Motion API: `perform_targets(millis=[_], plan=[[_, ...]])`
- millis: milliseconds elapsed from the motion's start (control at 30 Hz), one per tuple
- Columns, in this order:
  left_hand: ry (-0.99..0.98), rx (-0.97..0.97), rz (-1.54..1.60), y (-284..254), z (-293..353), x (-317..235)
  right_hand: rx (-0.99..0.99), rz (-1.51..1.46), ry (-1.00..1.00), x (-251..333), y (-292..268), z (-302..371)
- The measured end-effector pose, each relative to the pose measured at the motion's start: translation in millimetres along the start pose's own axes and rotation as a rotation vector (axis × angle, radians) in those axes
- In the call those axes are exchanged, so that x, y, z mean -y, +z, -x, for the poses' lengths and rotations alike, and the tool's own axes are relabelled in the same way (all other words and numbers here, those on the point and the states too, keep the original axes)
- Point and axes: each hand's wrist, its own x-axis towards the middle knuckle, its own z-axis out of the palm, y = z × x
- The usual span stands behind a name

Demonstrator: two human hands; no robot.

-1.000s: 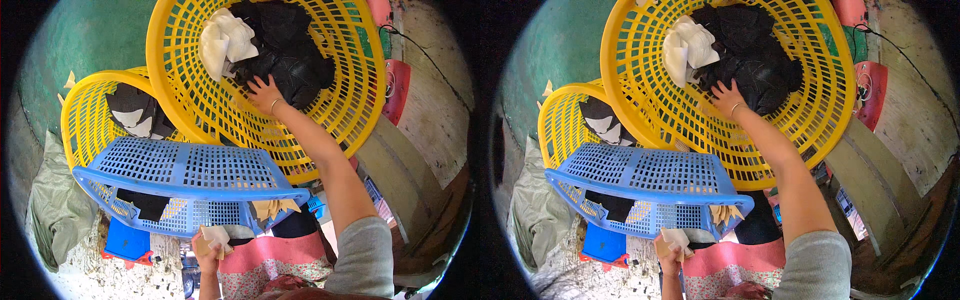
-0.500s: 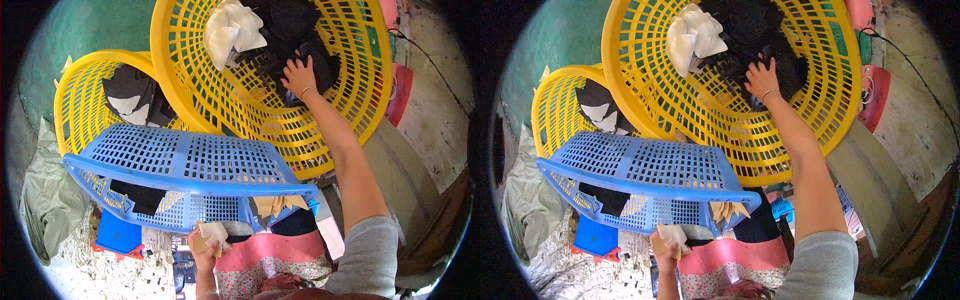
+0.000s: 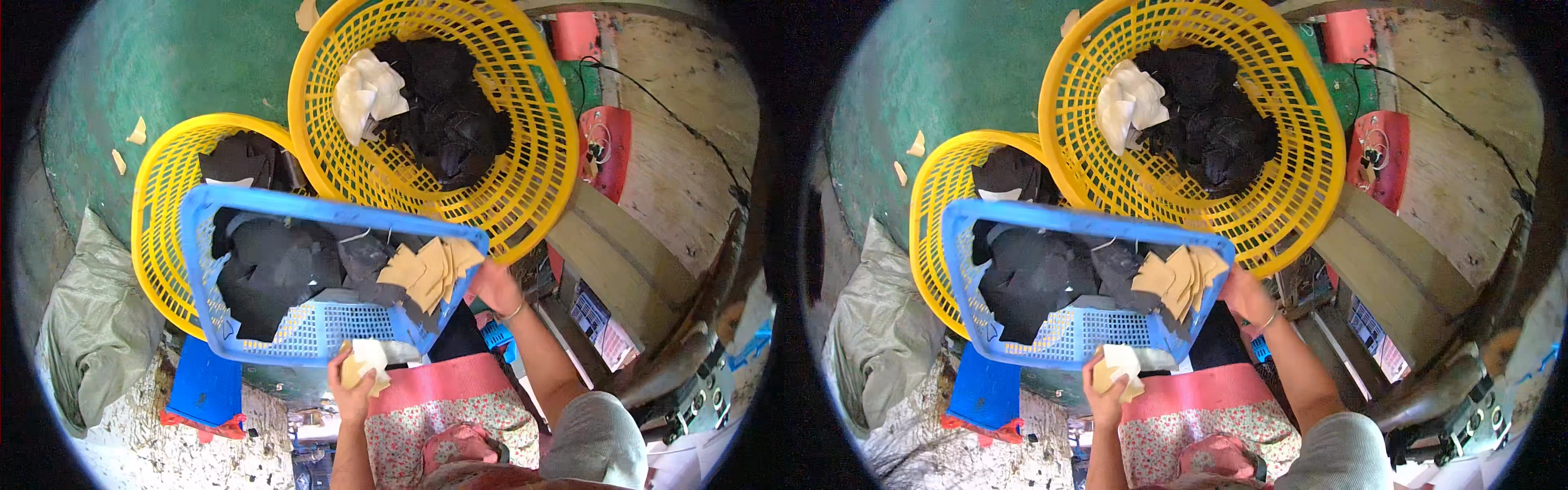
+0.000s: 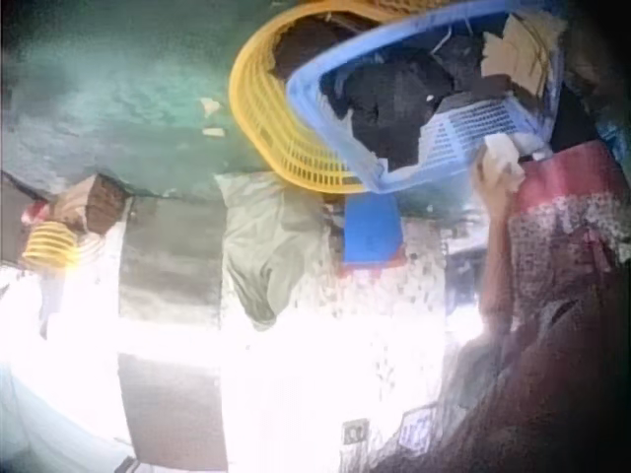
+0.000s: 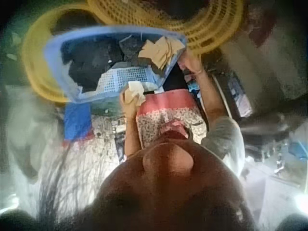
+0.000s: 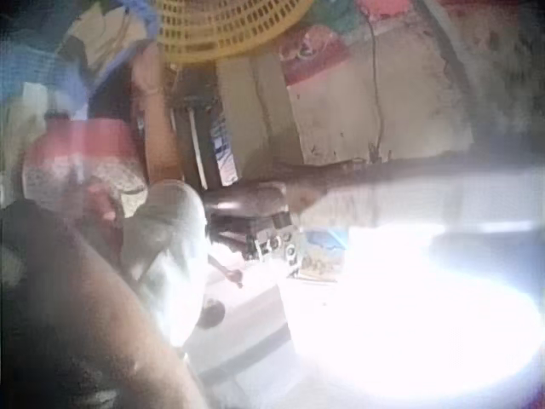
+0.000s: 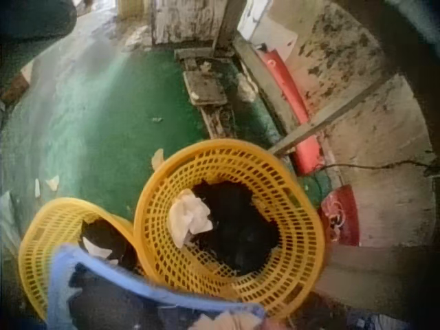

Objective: Apply adhesive or reinforcement material to shoe components using a roller machine.

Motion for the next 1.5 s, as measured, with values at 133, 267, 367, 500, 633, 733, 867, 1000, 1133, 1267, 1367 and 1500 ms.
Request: perform_targets(millis=[133,267,367,500,633,733,867,1000,1133,1267,1367,1500], plan=[[0.267,0.263,-0.29,37,-3,-35,-0.453,0.585,0.001,-44,-21,11],[0.175,0.399,0.016,64,-15,-56,-0.485,0.095,-0.277,-46,-66,-15],[0.146,0.491,0.241,80,5,-101,-0.543,0.028,-0.286,-44,-132,-27],[0.18,0.557,0.187,85,17,-120,-0.559,-0.2,-0.383,-16,-168,-64],[0.165,0.53,0.096,70,34,-119,-0.786,-0.098,-0.241,-11,-134,-82],[0.169,0.618,0.051,82,46,-116,-1.014,0.099,-0.141,-14,-166,-72],[0.1,0.64,-0.012,78,94,-126,-0.548,0.409,-0.522,-72,-124,2],[0.18,0.791,-0.083,89,164,-144,-0.003,-0.367,-0.24,8,30,214],[0.152,1.029,-0.287,114,254,-147,-0.111,-0.057,-0.416,30,69,367],[0.162,1.045,-0.454,121,336,-132,-0.185,-0.122,-0.554,18,62,445],[-0.101,1.037,-0.429,143,394,-124,-0.268,-0.112,-0.596,30,47,515],[-0.162,1.087,-0.483,192,426,-96,-0.512,-0.365,-0.996,36,-1,587]])
